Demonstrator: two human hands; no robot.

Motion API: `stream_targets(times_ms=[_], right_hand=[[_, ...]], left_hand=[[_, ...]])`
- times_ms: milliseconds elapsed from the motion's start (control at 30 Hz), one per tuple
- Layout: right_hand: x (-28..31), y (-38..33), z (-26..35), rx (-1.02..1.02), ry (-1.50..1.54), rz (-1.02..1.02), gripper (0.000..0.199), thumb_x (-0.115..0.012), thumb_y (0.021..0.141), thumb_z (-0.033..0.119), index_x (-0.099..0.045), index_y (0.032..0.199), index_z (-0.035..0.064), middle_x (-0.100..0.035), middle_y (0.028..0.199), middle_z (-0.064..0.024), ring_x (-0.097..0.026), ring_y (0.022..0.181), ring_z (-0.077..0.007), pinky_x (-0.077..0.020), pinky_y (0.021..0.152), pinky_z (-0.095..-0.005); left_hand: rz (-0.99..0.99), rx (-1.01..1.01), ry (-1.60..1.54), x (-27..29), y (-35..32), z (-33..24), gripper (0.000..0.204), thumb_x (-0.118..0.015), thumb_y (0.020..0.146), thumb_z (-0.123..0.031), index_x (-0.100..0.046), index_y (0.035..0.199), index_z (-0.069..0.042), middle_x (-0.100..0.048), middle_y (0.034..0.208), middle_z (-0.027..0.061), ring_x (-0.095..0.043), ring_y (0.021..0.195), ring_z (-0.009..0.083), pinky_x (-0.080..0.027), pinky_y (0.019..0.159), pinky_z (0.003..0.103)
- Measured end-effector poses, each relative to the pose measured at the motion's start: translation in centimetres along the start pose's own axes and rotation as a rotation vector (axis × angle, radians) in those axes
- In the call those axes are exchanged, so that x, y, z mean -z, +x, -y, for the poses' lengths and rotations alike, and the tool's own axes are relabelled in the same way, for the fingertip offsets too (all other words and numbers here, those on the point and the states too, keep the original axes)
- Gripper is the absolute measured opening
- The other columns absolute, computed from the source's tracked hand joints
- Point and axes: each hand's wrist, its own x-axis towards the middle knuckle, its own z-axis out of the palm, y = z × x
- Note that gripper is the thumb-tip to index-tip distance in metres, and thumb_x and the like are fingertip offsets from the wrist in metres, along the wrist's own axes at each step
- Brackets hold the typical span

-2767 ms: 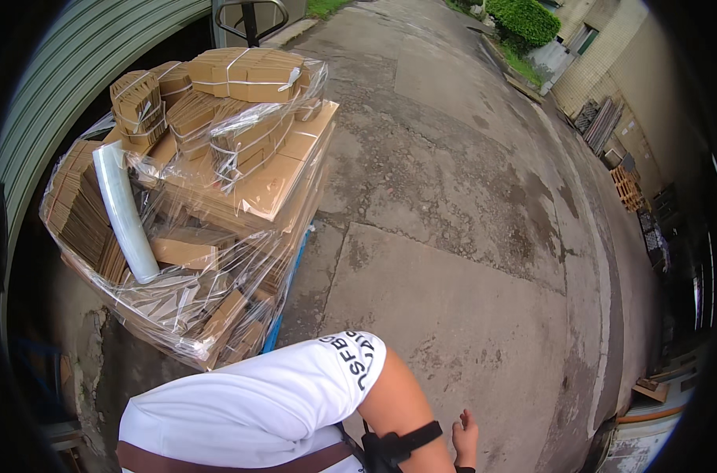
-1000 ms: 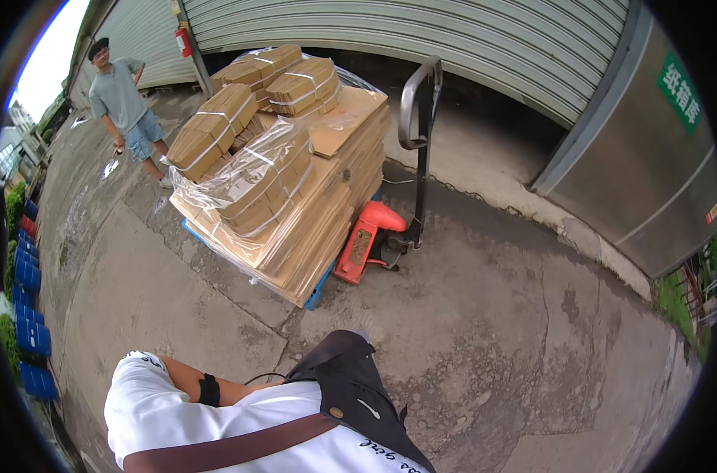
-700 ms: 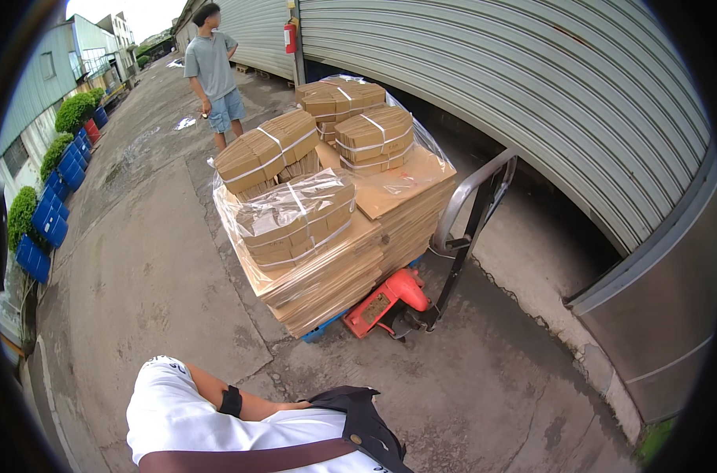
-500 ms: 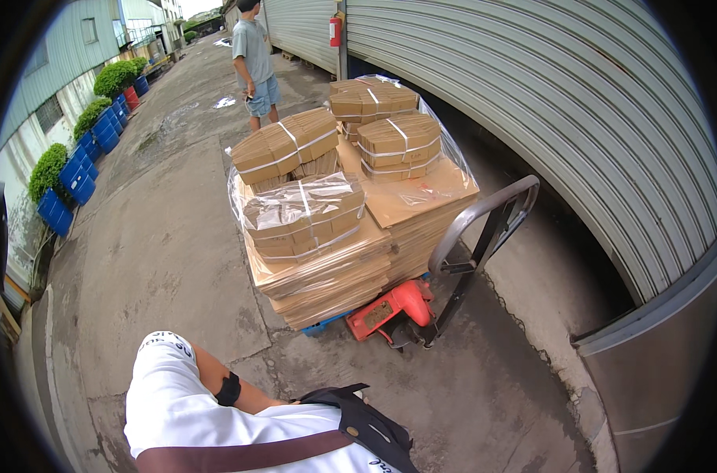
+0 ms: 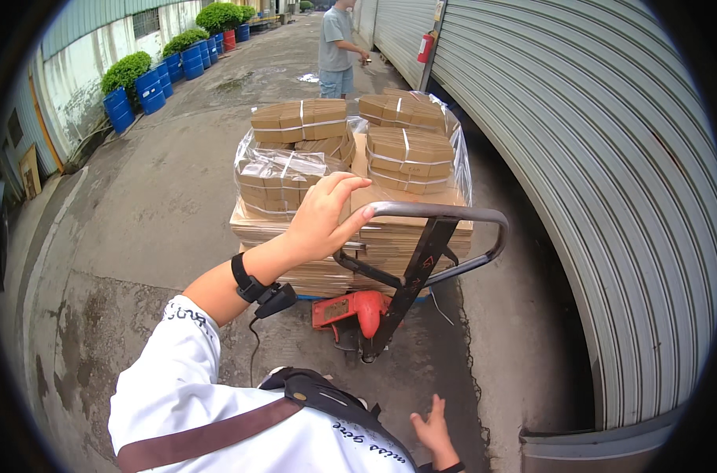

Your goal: Wrapping a pallet of cardboard bundles with plastic film and moving it with a pallet jack.

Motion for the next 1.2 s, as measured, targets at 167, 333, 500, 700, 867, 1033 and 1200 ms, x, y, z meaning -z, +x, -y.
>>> stream_targets(times_ms=[167, 333, 500, 700, 867, 1033, 1200], right_hand=[[12.1, 11.3, 23.8, 1.026, -0.202, -0.236, 0.071, -0.066, 0.082, 0.024, -0.031, 0.14, 0.0033, -0.023, 0.148, -0.0259, -0.026, 0.137, -0.0387, -0.0252, 0.11, -0.0406], [13.7, 23.8, 29.8, 0.993, -0.506, -0.405, 0.061, -0.05, 0.088, 0.054, -0.047, 0.133, 0.0125, -0.045, 0.137, -0.0149, -0.033, 0.133, -0.0357, -0.0197, 0.108, -0.0565], [12.7, 19.3, 31.0, 1.106, -0.75, -0.619, 0.061, -0.049, 0.081, 0.067, -0.068, 0.096, 0.011, -0.066, 0.101, -0.0078, -0.057, 0.099, -0.0274, -0.0434, 0.085, -0.0424], [17.2, 7.9, 24.1, 1.011, -0.788, -0.286, 0.073, -0.051, 0.073, 0.076, -0.07, 0.085, 0.0061, -0.063, 0.069, -0.0128, -0.063, 0.07, -0.0307, -0.0475, 0.063, -0.0389], [19.4, -3.5, 15.3, 0.804, -0.894, 0.217, 0.071, -0.059, 0.07, 0.073, -0.067, 0.069, 0.0024, -0.057, 0.055, -0.0105, -0.061, 0.058, -0.0264, -0.0465, 0.057, -0.0358], [20.2, -11.9, 2.6, 0.755, -0.919, 0.646, 0.067, -0.061, 0.071, 0.07, -0.065, 0.066, 0.0032, -0.053, 0.052, -0.0115, -0.058, 0.055, -0.0278, -0.0446, 0.054, -0.0382], [15.4, -18.8, -7.7, 0.799, -0.929, 0.758, 0.063, -0.055, 0.079, 0.065, -0.066, 0.078, 0.0031, -0.06, 0.063, -0.0174, -0.062, 0.066, -0.035, -0.0476, 0.061, -0.0434]], left_hand=[[0.293, 0.36, 0.51, -6.4, 2.9, -0.2, 0.064, -0.042, 0.089, -0.06, -0.061, 0.106, -0.001, -0.063, 0.095, 0.0206, -0.062, 0.092, 0.0365, -0.049, 0.077, 0.046], [0.298, 0.431, 0.5, -10.0, 4.3, -0.7, 0.055, -0.038, 0.091, -0.057, -0.065, 0.091, -0.009, -0.066, 0.086, 0.0174, -0.063, 0.085, 0.0357, -0.049, 0.073, 0.047], [0.242, 0.416, 0.597, -7.4, 2.1, -4.5, 0.055, -0.038, 0.092, -0.057, -0.064, 0.09, -0.009, -0.066, 0.086, 0.0149, -0.063, 0.086, 0.0345, -0.049, 0.072, 0.045], [0.109, 0.255, 0.632, -7.8, -5.7, -16.4, 0.047, -0.046, 0.09, -0.054, -0.061, 0.086, -0.009, -0.062, 0.075, 0.0109, -0.062, 0.076, 0.0313, -0.049, 0.062, 0.043], [0.188, 0.181, 0.492, -7.0, -16.3, -30.3, 0.043, -0.053, 0.088, -0.049, -0.056, 0.082, -0.007, -0.06, 0.069, 0.0108, -0.061, 0.062, 0.03, -0.047, 0.054, 0.039], [0.732, 0.418, 0.174, -7.4, -24.4, -42.4, 0.044, -0.059, 0.082, -0.052, -0.056, 0.077, -0.008, -0.059, 0.065, 0.0115, -0.061, 0.061, 0.0304, -0.046, 0.054, 0.041], [0.839, 0.568, -0.06, -8.4, -36.0, -46.2, 0.041, -0.064, 0.077, -0.05, -0.059, 0.076, -0.009, -0.059, 0.06, 0.0114, -0.062, 0.062, 0.0331, -0.046, 0.057, 0.043]])
